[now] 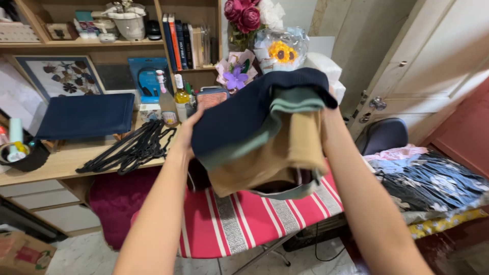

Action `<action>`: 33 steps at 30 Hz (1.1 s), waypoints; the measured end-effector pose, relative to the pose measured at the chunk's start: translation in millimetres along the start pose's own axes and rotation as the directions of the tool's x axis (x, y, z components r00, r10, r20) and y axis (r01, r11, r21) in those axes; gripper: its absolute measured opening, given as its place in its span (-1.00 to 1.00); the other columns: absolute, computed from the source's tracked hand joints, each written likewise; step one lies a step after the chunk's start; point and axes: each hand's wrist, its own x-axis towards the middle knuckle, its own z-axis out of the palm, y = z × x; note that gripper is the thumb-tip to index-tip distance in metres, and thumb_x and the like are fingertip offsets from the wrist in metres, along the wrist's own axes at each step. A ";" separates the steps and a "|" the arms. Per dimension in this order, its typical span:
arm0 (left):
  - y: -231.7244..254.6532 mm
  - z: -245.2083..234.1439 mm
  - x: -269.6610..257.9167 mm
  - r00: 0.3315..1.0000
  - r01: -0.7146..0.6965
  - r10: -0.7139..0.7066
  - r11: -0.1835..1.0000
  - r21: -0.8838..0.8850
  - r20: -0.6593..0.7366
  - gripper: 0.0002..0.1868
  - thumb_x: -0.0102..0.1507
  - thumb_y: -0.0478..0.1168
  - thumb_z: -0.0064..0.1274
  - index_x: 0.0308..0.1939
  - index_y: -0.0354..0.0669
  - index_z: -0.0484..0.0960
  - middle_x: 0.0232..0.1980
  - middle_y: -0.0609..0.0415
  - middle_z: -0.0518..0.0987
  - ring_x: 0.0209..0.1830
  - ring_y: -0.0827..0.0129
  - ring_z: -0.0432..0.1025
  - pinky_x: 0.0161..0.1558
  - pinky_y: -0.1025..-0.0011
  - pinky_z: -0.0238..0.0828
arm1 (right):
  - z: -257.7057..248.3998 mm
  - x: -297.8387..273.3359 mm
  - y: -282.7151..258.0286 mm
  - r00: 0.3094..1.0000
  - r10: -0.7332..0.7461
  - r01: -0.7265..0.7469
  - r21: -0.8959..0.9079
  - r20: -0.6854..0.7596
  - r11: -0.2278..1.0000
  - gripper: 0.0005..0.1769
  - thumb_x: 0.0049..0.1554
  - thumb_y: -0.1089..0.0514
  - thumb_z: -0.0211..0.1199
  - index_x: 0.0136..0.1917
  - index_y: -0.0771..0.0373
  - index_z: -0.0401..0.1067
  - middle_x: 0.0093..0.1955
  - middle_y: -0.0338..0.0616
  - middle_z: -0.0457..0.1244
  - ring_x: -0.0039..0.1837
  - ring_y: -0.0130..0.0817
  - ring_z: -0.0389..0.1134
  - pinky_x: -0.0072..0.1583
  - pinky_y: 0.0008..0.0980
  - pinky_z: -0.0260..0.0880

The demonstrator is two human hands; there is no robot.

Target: The person picks up clothes from a table, places them on hangers, and hangs them on a rack. They handle a navy dress, a brown dress, and a dark blue shirt, placing each on a hanger and then hanging it on a rack.

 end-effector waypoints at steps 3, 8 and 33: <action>36.3 16.5 42.5 0.996 -0.085 0.082 0.995 0.059 0.036 -0.54 0.24 -0.03 0.19 0.10 -0.27 0.65 0.03 0.00 0.68 -0.05 0.29 0.59 0.03 0.33 0.55 | -14.8 1.1 2.7 0.996 0.031 -0.043 -0.134 -0.086 0.990 -0.52 0.24 -0.05 0.15 0.23 0.36 0.47 0.18 0.06 0.39 0.19 -0.11 0.44 0.33 -0.15 0.39; 70.5 61.8 -5.1 0.998 -0.033 0.031 0.999 0.034 0.060 -0.56 0.17 -0.07 0.22 0.02 -0.29 0.65 -0.05 -0.05 0.68 -0.17 0.24 0.62 -0.10 0.28 0.61 | -41.6 -17.5 16.4 0.965 0.071 -0.155 -0.330 -0.252 0.931 -0.51 0.17 -0.02 0.20 0.24 0.34 0.48 0.15 0.02 0.40 0.13 -0.16 0.44 0.26 -0.20 0.41; -74.4 22.8 -191.9 0.940 0.341 -0.332 0.895 0.289 -0.080 -0.28 0.14 -0.25 0.22 0.35 0.22 0.30 -0.37 0.23 0.62 -0.60 0.60 0.44 -0.68 0.58 0.22 | -229.7 -176.8 66.9 0.784 0.354 -0.563 -0.344 -0.510 0.751 -0.26 0.08 0.22 0.24 0.52 0.01 0.21 0.30 -0.08 0.34 0.22 -0.29 0.42 0.20 -0.19 0.44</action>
